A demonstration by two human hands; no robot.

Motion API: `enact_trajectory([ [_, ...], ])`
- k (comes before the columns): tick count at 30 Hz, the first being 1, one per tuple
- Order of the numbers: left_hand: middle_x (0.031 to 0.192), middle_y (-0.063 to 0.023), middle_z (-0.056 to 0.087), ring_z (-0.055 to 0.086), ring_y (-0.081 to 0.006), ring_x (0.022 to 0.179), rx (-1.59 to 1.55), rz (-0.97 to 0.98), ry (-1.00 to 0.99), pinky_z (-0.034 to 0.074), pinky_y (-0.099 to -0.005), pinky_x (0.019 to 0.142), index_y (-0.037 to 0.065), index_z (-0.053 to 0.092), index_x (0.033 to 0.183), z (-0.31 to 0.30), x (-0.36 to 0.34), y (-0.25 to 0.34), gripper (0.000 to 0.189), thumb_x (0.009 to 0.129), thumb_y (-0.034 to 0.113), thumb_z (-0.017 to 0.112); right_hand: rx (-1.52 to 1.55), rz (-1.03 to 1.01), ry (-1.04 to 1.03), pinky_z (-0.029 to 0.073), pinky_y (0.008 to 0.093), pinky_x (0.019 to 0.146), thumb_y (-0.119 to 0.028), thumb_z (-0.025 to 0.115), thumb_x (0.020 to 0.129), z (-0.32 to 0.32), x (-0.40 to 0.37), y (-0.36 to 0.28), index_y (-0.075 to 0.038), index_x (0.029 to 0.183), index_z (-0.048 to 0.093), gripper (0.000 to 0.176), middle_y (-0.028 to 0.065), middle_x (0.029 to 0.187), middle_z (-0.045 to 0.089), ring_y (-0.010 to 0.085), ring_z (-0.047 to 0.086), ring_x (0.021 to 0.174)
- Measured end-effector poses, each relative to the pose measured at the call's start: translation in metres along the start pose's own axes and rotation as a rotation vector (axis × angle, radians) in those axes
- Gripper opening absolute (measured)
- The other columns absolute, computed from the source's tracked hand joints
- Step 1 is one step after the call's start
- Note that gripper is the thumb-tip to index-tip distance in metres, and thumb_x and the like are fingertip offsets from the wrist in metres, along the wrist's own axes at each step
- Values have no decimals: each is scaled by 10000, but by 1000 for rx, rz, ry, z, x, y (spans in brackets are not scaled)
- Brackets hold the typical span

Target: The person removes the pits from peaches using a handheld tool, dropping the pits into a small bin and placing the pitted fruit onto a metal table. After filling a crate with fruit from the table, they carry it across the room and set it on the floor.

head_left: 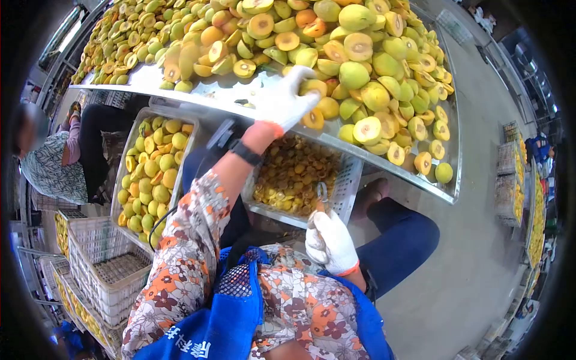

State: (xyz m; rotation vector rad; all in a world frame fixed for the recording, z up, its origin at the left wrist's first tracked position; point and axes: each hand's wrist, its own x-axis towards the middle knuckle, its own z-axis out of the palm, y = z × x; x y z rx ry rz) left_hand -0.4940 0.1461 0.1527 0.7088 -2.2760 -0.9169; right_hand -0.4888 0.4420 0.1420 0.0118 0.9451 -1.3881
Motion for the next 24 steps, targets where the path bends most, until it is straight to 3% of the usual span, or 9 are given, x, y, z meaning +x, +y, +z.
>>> enact_trajectory([
  [1, 1028, -150, 679, 691, -272, 839, -228, 8, 132, 560, -368, 706, 89, 591, 1198, -3, -8, 0, 389, 857, 268, 643, -44, -36, 30, 258, 249, 372, -283, 533, 1060, 1, -1, -2, -110, 1054, 491, 179, -6, 636, 433, 86, 358, 417],
  [2, 1009, -163, 649, 659, -236, 773, -643, -180, 84, 534, -325, 592, 61, 535, 1161, -5, -21, 7, 348, 855, 202, 625, -88, -75, 60, 275, 239, 384, -265, 539, 1060, 3, -1, -5, -119, 1102, 475, 165, -20, 646, 441, 75, 386, 447],
  [7, 983, -161, 639, 587, -204, 643, -1214, -509, -193, 433, -271, 500, 106, 458, 1068, -28, -91, 31, 266, 822, 152, 546, -251, -159, 90, 379, 256, 430, -200, 561, 1037, 24, -2, -19, -100, 1161, 495, 172, 3, 648, 475, 82, 470, 504],
  [10, 982, -107, 645, 613, -162, 845, -1184, -589, -81, 504, -271, 666, 82, 536, 1162, -25, -116, 58, 337, 844, 193, 546, -641, -295, 196, 467, 332, 491, -137, 616, 982, 29, 3, -19, -88, 1124, 571, 157, 92, 769, 561, 180, 565, 559],
  [13, 985, -82, 651, 603, -130, 913, -1145, -459, -184, 504, -270, 792, 43, 587, 1204, -20, -127, 57, 358, 913, 244, 533, -1268, -730, 181, 525, 409, 571, -59, 658, 882, 29, 4, -14, -81, 1145, 660, 264, 236, 1121, 567, 366, 639, 712],
  [14, 1019, -85, 663, 615, -135, 941, -1133, -377, -172, 490, -279, 888, 15, 622, 1206, -18, -130, 58, 373, 992, 291, 491, -1642, -1097, 149, 530, 425, 578, -59, 645, 898, 26, 8, -15, -96, 1159, 664, 265, 250, 1095, 571, 375, 648, 715],
  [17, 1061, -102, 669, 627, -155, 993, -1040, -350, -183, 492, -303, 922, 11, 628, 1210, -20, -133, 65, 378, 1027, 296, 459, -1497, -882, 205, 533, 432, 579, -46, 638, 885, 31, 5, -11, -80, 1163, 664, 281, 275, 1095, 565, 396, 650, 725],
  [20, 1043, -92, 676, 630, -157, 986, -938, -334, -146, 486, -298, 925, 5, 637, 1193, -17, -142, 68, 372, 1056, 275, 420, -1706, -942, 187, 541, 436, 593, -32, 627, 874, 23, 6, -6, -47, 1155, 656, 284, 307, 1105, 560, 419, 655, 745],
  [24, 1010, -78, 677, 621, -142, 963, -730, -299, -68, 483, -289, 914, 12, 650, 1166, -18, -150, 76, 344, 1066, 242, 414, -1498, -826, 193, 548, 449, 616, -27, 623, 865, 27, 6, -2, -11, 1150, 643, 286, 328, 1116, 556, 431, 659, 764],
])
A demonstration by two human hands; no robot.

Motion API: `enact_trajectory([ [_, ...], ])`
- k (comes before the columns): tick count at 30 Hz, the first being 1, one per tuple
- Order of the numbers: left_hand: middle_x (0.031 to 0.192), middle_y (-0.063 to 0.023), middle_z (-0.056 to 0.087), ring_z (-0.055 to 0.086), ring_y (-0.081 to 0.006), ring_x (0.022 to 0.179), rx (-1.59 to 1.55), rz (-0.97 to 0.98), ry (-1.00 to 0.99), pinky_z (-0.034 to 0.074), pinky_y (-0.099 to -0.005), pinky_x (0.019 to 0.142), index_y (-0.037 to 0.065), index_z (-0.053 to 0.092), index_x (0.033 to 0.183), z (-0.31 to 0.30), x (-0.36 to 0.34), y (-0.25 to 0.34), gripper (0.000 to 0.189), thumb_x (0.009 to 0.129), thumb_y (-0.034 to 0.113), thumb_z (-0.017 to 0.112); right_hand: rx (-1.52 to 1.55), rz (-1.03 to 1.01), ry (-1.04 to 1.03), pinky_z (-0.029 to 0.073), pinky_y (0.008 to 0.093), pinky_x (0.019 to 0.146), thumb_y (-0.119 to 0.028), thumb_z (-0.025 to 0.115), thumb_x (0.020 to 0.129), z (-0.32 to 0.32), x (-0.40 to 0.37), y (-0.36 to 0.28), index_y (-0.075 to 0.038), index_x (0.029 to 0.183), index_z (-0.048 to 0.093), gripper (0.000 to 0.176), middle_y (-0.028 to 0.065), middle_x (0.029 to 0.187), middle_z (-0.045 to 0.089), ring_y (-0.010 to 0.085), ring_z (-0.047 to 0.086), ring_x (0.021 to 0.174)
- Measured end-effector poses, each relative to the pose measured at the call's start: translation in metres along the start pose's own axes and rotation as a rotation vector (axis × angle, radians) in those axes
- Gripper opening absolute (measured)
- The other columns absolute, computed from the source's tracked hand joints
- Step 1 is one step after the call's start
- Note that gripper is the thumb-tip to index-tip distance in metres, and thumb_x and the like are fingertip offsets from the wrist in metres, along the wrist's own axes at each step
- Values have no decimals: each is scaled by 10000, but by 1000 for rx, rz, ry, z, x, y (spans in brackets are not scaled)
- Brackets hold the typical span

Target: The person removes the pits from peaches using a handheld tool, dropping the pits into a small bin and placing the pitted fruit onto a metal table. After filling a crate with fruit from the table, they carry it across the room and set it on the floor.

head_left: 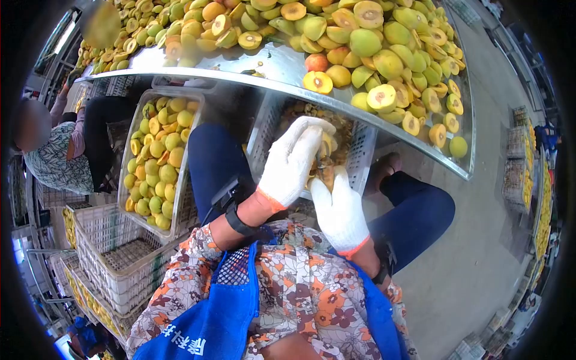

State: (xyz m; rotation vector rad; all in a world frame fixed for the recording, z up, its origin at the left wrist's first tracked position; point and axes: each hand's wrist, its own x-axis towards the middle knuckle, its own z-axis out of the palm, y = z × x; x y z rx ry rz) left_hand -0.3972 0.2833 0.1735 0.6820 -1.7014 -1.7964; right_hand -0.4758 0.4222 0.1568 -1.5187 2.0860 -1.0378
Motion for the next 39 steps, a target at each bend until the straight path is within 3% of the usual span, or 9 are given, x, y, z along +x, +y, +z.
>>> enact_trajectory([
  [3, 979, -71, 679, 617, -133, 904, 101, 2, 1, 497, -289, 861, 20, 662, 1114, -2, 1, 2, 327, 1064, 240, 425, -101, -126, -27, 550, 470, 637, -31, 625, 866, -1, 0, -3, -3, 1150, 638, 286, 342, 1126, 552, 443, 660, 783],
  [8, 797, -33, 649, 595, -108, 754, 134, -8, -9, 503, -276, 700, 39, 659, 1045, -5, 4, -9, 284, 1054, 223, 442, 596, 473, -101, 530, 468, 621, -61, 602, 909, 9, 0, -3, -31, 1167, 628, 261, 314, 1032, 584, 447, 633, 749],
  [9, 776, -36, 640, 595, -108, 740, 228, 40, -5, 505, -279, 687, 48, 662, 1050, -6, 4, -7, 275, 1052, 222, 449, 491, 346, -173, 469, 385, 499, -142, 558, 999, 5, -2, 0, -83, 1191, 580, 202, 170, 799, 589, 319, 567, 569],
  [11, 780, -69, 654, 628, -139, 723, 261, 12, -13, 524, -312, 683, 54, 662, 1046, -5, 0, -1, 253, 1044, 219, 470, 1320, 775, -297, 351, 281, 405, -213, 510, 1052, -13, 2, -7, -125, 1183, 516, 158, 36, 653, 479, 162, 429, 457],
  [15, 881, -155, 697, 708, -310, 808, 457, 193, 17, 550, -386, 740, 51, 641, 1024, -3, 2, -9, 194, 1009, 195, 512, 1566, 766, -415, 228, 263, 340, -351, 464, 1072, -12, -4, -2, -146, 1127, 482, 212, 6, 536, 356, 107, 272, 343],
  [19, 844, -65, 656, 628, -133, 768, 7, -21, -94, 530, -310, 732, 50, 623, 999, 0, 6, -17, 268, 1055, 269, 480, 1791, 749, -574, 229, 284, 342, -422, 415, 1073, -12, -8, 19, -141, 1106, 533, 307, 17, 536, 384, 124, 310, 332],
  [23, 898, -64, 655, 619, -146, 786, -53, 180, -44, 527, -311, 769, 43, 634, 1043, -4, 3, -26, 298, 1065, 292, 473, 1938, 781, -635, 236, 297, 350, -503, 371, 1072, -14, -11, 10, -139, 1123, 556, 412, -2, 539, 391, 115, 333, 331],
  [33, 927, -49, 696, 633, -146, 897, -313, 232, -566, 510, -316, 851, 22, 685, 1009, -37, 24, -17, 277, 1038, 263, 552, 2017, 488, -740, 215, 266, 306, -537, 316, 1082, 2, -8, 12, -110, 1136, 456, 453, -20, 542, 402, 74, 288, 317],
  [39, 860, -78, 666, 651, -145, 781, -702, 92, -113, 534, -291, 758, 15, 641, 979, -11, 1, -8, 379, 1065, 355, 496, 2122, 496, -819, 242, 247, 311, -524, 312, 1088, 1, 5, 3, -94, 1127, 414, 443, -29, 541, 381, 61, 333, 327],
])
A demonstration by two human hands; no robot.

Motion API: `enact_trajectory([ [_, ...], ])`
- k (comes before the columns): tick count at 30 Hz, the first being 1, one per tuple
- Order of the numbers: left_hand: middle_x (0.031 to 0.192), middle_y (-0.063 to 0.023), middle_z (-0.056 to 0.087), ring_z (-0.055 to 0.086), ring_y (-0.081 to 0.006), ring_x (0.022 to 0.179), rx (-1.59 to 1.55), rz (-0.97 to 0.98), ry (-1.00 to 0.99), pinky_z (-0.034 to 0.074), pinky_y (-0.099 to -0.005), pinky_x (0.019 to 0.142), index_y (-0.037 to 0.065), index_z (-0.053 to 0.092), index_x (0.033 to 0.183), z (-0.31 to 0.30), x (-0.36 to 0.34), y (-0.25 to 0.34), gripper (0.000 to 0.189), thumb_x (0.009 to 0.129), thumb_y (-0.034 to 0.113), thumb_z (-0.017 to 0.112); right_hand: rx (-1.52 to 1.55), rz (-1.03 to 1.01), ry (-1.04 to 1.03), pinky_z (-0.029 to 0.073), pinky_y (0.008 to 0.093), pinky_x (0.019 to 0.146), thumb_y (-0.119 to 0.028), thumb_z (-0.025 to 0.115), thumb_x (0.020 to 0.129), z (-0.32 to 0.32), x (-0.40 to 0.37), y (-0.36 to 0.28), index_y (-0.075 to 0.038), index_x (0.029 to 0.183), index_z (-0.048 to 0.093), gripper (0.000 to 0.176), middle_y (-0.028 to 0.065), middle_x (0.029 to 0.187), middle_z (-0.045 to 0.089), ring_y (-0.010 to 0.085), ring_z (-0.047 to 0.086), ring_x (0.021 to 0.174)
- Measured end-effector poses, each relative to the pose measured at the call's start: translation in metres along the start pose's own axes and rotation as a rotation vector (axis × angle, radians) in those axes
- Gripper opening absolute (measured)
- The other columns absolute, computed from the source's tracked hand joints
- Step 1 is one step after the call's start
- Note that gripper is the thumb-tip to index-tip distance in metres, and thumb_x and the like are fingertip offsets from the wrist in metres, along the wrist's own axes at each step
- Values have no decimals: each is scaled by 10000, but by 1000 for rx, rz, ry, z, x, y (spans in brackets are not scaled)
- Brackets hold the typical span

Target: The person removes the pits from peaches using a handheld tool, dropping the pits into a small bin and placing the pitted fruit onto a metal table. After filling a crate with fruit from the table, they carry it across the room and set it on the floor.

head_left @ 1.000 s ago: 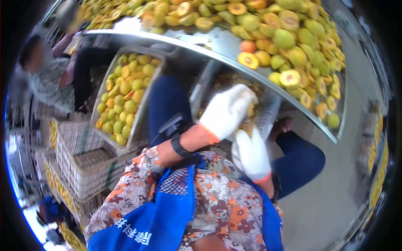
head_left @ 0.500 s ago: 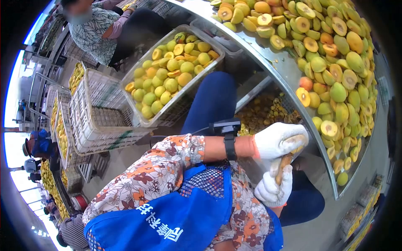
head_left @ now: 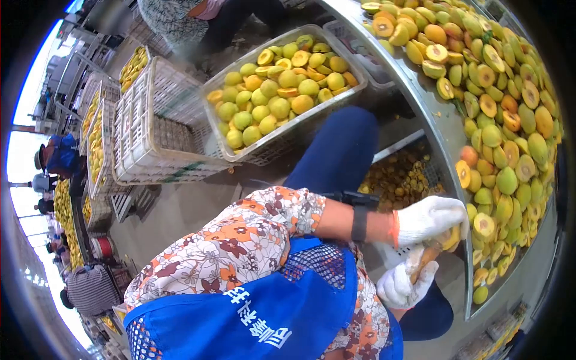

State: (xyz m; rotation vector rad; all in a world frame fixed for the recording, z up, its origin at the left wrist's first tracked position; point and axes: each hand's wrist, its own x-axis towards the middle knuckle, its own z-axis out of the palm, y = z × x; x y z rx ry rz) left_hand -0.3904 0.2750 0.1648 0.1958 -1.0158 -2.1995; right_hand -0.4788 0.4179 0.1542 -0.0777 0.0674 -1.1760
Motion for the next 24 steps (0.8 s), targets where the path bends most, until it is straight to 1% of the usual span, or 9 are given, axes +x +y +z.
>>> enact_trajectory([
  [2, 868, -68, 662, 649, -143, 786, -121, -98, 266, 533, -290, 749, 23, 633, 992, 6, 0, -3, 374, 1071, 348, 465, -174, -35, -42, 246, 242, 313, -504, 331, 1091, 3, 5, 0, -82, 1121, 419, 431, -30, 541, 384, 59, 331, 326],
  [5, 904, -70, 658, 653, -139, 844, -61, 94, 309, 520, -281, 804, 35, 628, 1010, -15, 5, 4, 354, 1065, 342, 462, -254, -59, 10, 250, 252, 329, -498, 368, 1084, 3, 6, -1, -89, 1138, 454, 421, -35, 526, 395, 70, 326, 319],
  [7, 907, -61, 664, 647, -131, 833, 425, 299, 375, 525, -283, 775, 50, 633, 1063, -50, 8, 25, 378, 1060, 387, 460, -281, -78, 23, 250, 264, 342, -514, 390, 1074, 1, 4, -11, -103, 1170, 479, 432, -40, 511, 407, 83, 320, 314],
  [9, 886, -55, 674, 642, -121, 756, 480, 231, 417, 527, -259, 619, 69, 656, 1051, -85, 2, 62, 365, 1031, 396, 496, -264, -63, 91, 250, 265, 347, -490, 390, 1081, -4, -4, -16, -100, 1167, 495, 413, -34, 517, 399, 79, 323, 317],
  [10, 874, -60, 676, 628, -113, 695, 667, 426, 426, 498, -247, 530, 74, 655, 1053, -120, 8, 64, 316, 1028, 341, 488, -270, -74, 88, 250, 265, 347, -490, 390, 1081, -5, -6, -16, -100, 1167, 495, 413, -34, 517, 399, 79, 323, 317],
  [13, 864, -64, 664, 592, -108, 597, 683, 35, 701, 465, -253, 487, 98, 642, 1124, -182, -6, 107, 260, 1008, 275, 491, -196, -75, 239, 245, 266, 354, -462, 413, 1081, -13, -16, -11, -91, 1140, 526, 392, -34, 517, 389, 77, 342, 327],
  [17, 977, -76, 730, 669, -180, 917, 1298, 61, 882, 526, -308, 847, 92, 701, 1125, -301, -1, 145, 288, 943, 295, 609, -225, -77, 424, 256, 286, 364, -400, 433, 1086, -12, -13, -2, -92, 1088, 503, 316, -19, 533, 380, 92, 336, 343],
  [18, 1102, -151, 726, 674, -330, 1073, 1441, 39, 949, 510, -408, 944, 150, 696, 1133, -324, 1, 157, 311, 918, 364, 626, -230, -83, 426, 256, 286, 364, -400, 433, 1086, -12, -12, -1, -92, 1088, 503, 316, -19, 533, 380, 92, 336, 343],
  [24, 1137, -176, 698, 652, -366, 1087, 1862, 43, 1066, 512, -414, 943, 135, 680, 1157, -410, 17, 216, 325, 917, 344, 616, -260, -101, 516, 266, 267, 380, -438, 361, 1103, -11, 1, 2, -101, 1091, 480, 358, -32, 594, 364, 72, 324, 384],
])
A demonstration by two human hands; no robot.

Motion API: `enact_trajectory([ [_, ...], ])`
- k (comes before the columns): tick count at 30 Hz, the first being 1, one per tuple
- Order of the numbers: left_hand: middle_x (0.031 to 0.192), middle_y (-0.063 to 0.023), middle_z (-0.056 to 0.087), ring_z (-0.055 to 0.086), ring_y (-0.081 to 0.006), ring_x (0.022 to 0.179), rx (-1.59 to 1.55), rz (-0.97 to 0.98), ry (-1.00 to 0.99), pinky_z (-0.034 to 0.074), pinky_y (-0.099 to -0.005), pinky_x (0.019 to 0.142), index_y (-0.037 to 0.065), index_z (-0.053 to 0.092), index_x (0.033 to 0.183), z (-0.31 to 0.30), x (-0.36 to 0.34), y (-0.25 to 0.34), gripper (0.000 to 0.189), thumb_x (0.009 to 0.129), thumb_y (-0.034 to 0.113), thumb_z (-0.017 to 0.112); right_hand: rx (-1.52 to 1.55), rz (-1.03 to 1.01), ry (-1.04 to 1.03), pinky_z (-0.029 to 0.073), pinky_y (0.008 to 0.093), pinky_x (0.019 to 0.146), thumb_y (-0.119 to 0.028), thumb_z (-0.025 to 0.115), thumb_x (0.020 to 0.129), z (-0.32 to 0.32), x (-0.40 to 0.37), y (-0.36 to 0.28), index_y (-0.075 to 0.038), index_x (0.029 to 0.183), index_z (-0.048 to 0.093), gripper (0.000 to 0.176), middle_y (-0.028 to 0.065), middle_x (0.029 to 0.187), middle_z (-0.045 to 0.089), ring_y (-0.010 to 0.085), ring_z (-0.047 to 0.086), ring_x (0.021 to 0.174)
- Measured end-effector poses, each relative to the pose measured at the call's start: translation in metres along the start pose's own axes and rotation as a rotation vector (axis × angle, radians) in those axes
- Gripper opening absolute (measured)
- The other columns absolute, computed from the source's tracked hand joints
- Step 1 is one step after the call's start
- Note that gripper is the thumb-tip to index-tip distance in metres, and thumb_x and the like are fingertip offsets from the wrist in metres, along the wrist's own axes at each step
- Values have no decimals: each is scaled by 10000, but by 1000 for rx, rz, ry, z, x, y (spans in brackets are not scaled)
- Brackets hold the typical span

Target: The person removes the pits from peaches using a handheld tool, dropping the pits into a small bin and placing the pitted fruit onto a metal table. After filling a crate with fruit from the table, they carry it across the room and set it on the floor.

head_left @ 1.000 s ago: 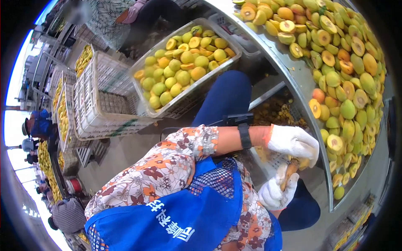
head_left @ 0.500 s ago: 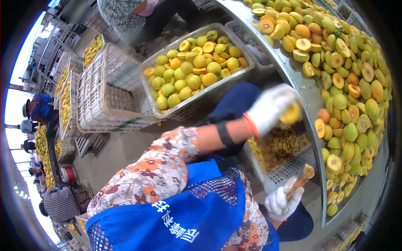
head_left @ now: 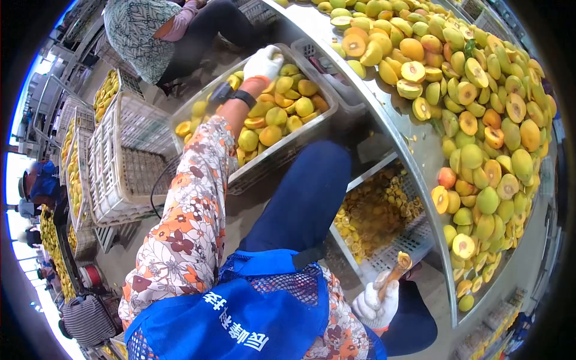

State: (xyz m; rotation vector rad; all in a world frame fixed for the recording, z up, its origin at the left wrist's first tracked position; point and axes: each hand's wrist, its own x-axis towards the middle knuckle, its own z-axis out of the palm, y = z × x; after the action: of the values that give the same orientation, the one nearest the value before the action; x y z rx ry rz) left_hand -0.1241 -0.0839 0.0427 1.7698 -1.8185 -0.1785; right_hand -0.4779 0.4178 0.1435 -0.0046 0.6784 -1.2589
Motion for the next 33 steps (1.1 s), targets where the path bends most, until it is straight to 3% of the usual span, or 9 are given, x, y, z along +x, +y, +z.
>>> enact_trajectory([
  [5, 1231, -161, 668, 638, -368, 1127, 127, -88, -100, 504, -433, 973, 179, 649, 1238, 22, 26, -46, 356, 911, 308, 597, 39, -6, 133, 257, 282, 396, -400, 437, 1086, 6, 9, -1, -91, 1065, 457, 310, -12, 572, 365, 84, 309, 374],
  [8, 1337, -126, 619, 623, -353, 1167, 203, 102, -58, 501, -437, 991, 224, 610, 1307, 50, 27, -77, 395, 917, 280, 580, 52, 27, 147, 258, 280, 402, -407, 449, 1081, 7, 18, -1, -94, 1077, 460, 313, -6, 572, 367, 87, 312, 377],
  [10, 1402, -99, 576, 612, -337, 1192, 304, -24, -231, 500, -434, 1004, 259, 574, 1357, 56, 18, -77, 432, 925, 273, 577, 51, 47, 122, 262, 289, 408, -412, 453, 1078, 3, 24, -3, -92, 1096, 463, 321, 0, 567, 364, 93, 312, 376],
  [12, 1281, -115, 631, 650, -343, 1105, 319, 12, -149, 524, -465, 947, 274, 564, 1349, 63, 17, -76, 442, 911, 287, 625, -2, 88, 106, 270, 296, 409, -445, 359, 1101, 3, 30, -5, -116, 1079, 448, 342, -17, 587, 344, 99, 320, 389],
  [15, 1109, -135, 672, 661, -346, 1042, 345, -42, -52, 535, -470, 872, 163, 589, 1192, 70, 22, -85, 384, 870, 334, 708, 4, 108, 112, 269, 295, 411, -441, 359, 1102, 4, 39, -6, -116, 1076, 449, 338, -14, 588, 352, 99, 317, 388],
  [22, 1067, -159, 715, 665, -380, 1014, 185, -156, -89, 529, -453, 867, 129, 657, 1087, 58, 20, -78, 344, 839, 358, 724, 26, 156, 124, 279, 300, 408, -446, 349, 1102, -1, 53, -9, -125, 1093, 462, 340, -9, 589, 366, 106, 331, 388],
  [24, 978, -150, 740, 693, -321, 927, -85, -200, -47, 529, -400, 842, 102, 703, 1008, 52, 18, -86, 296, 813, 320, 746, 15, 165, 126, 279, 300, 408, -448, 348, 1102, 0, 55, -11, -127, 1095, 465, 341, -10, 590, 366, 107, 332, 389],
  [27, 859, -33, 687, 600, -117, 795, -486, -376, 84, 503, -289, 745, 73, 718, 956, 45, 13, -96, 224, 817, 243, 762, 10, 174, 127, 281, 300, 410, -450, 345, 1102, -1, 58, -14, -130, 1096, 467, 342, -9, 591, 366, 108, 333, 391],
  [33, 902, -69, 708, 631, -155, 845, -244, -288, 69, 509, -308, 799, 73, 707, 982, 40, 4, -92, 305, 803, 313, 769, -3, 176, 148, 290, 305, 414, -438, 339, 1105, -1, 63, -14, -128, 1092, 463, 334, -5, 595, 368, 113, 335, 392],
])
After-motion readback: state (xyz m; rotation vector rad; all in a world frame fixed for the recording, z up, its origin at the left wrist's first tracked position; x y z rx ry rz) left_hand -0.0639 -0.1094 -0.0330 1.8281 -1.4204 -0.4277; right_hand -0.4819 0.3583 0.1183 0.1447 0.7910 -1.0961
